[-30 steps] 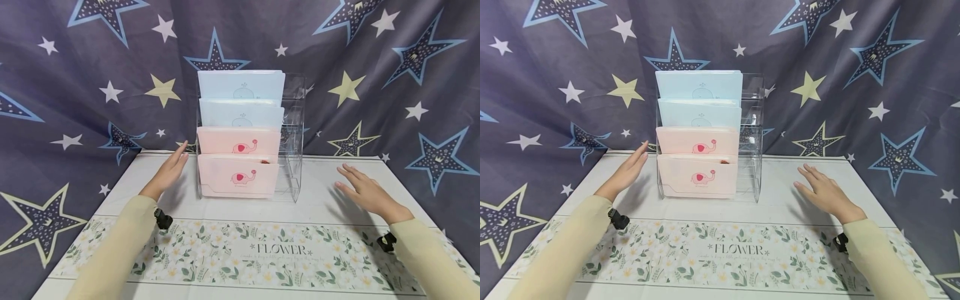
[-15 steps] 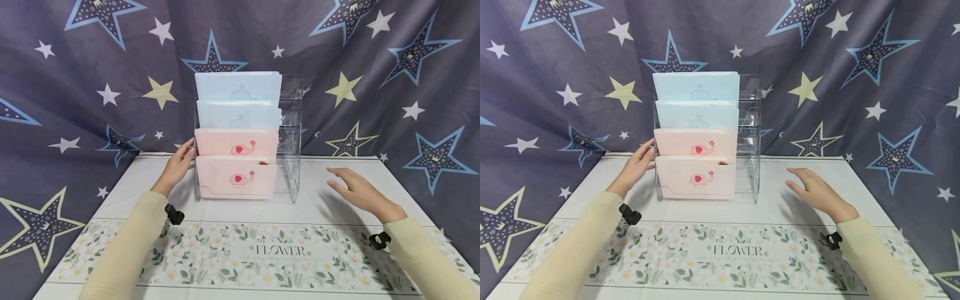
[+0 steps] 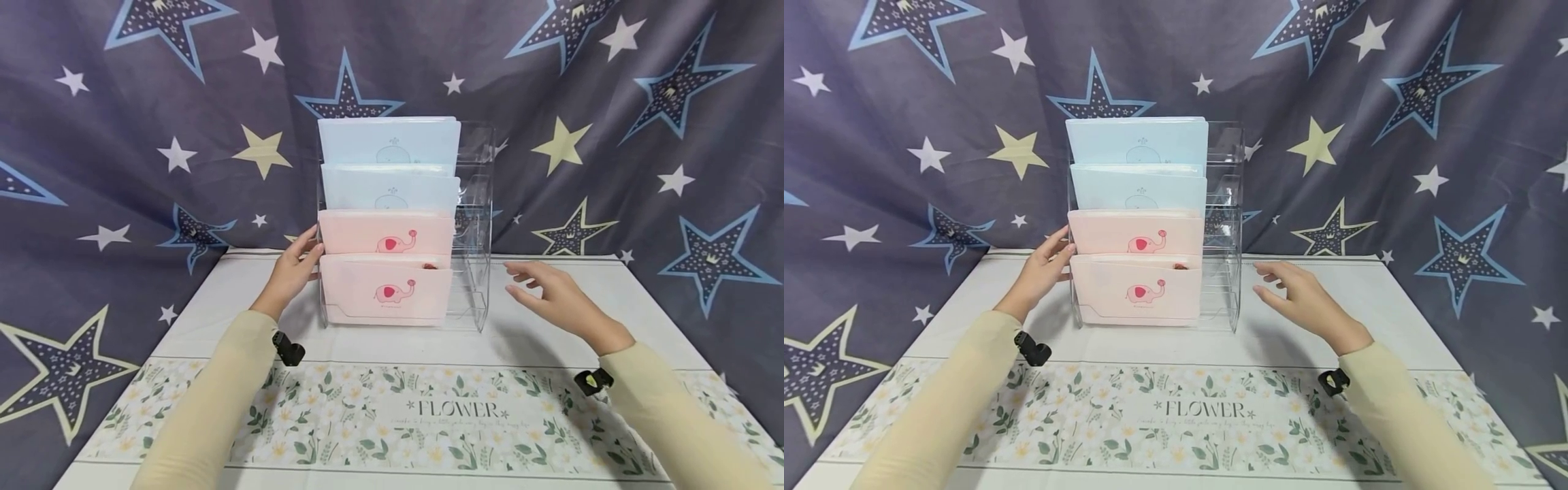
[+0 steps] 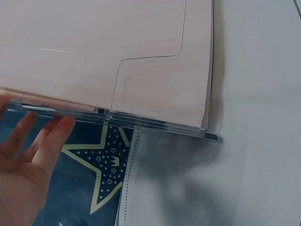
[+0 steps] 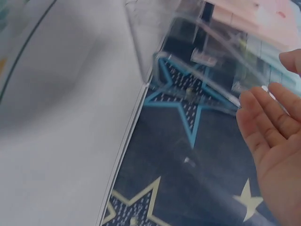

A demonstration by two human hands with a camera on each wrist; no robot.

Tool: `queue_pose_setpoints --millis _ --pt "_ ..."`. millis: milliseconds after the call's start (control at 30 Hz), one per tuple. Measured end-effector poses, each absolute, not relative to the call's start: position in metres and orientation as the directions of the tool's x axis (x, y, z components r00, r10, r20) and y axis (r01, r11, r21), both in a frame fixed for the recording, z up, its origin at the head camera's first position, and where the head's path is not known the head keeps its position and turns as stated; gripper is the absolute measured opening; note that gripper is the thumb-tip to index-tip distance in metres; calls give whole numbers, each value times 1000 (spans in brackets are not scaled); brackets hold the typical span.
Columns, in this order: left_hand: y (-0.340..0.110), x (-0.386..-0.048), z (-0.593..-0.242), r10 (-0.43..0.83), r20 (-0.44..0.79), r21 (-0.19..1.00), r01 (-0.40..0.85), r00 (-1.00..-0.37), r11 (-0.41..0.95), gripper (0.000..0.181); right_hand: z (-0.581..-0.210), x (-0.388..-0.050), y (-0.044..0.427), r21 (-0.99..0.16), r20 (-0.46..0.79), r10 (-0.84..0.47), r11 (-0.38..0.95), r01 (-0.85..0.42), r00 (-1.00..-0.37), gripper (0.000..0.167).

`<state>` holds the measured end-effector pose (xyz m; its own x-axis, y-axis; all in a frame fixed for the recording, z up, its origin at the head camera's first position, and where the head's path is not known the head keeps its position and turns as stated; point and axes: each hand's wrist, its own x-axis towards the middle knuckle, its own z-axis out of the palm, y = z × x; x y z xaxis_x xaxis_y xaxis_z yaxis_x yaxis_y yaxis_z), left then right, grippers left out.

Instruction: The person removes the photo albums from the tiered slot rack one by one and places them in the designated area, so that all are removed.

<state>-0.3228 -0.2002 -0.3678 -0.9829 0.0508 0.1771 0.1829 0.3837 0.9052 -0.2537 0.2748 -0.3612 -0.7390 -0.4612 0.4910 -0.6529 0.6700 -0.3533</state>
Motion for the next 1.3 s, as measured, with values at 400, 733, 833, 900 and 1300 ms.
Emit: queue_pose_setpoints --millis 400,733,833,900,1300 --pt "-200 -322 -370 41 195 900 196 -980 391 57 -352 -270 222 -360 534 -498 597 -717 -683 46" --pt "-199 -321 -371 29 196 895 191 -980 403 56 -349 -283 192 -381 496 -518 591 -711 -696 48" --pt "-199 -321 -371 33 197 897 194 -980 398 56 -349 -286 188 -390 487 -516 593 -704 -705 48" --pt "-199 -321 -370 34 197 897 193 -980 398 56 -348 -288 186 -400 475 -512 599 -694 -716 48" --pt "-199 -322 -371 29 182 898 179 -983 402 57 -357 -295 172 -450 482 -473 589 -672 -737 42"
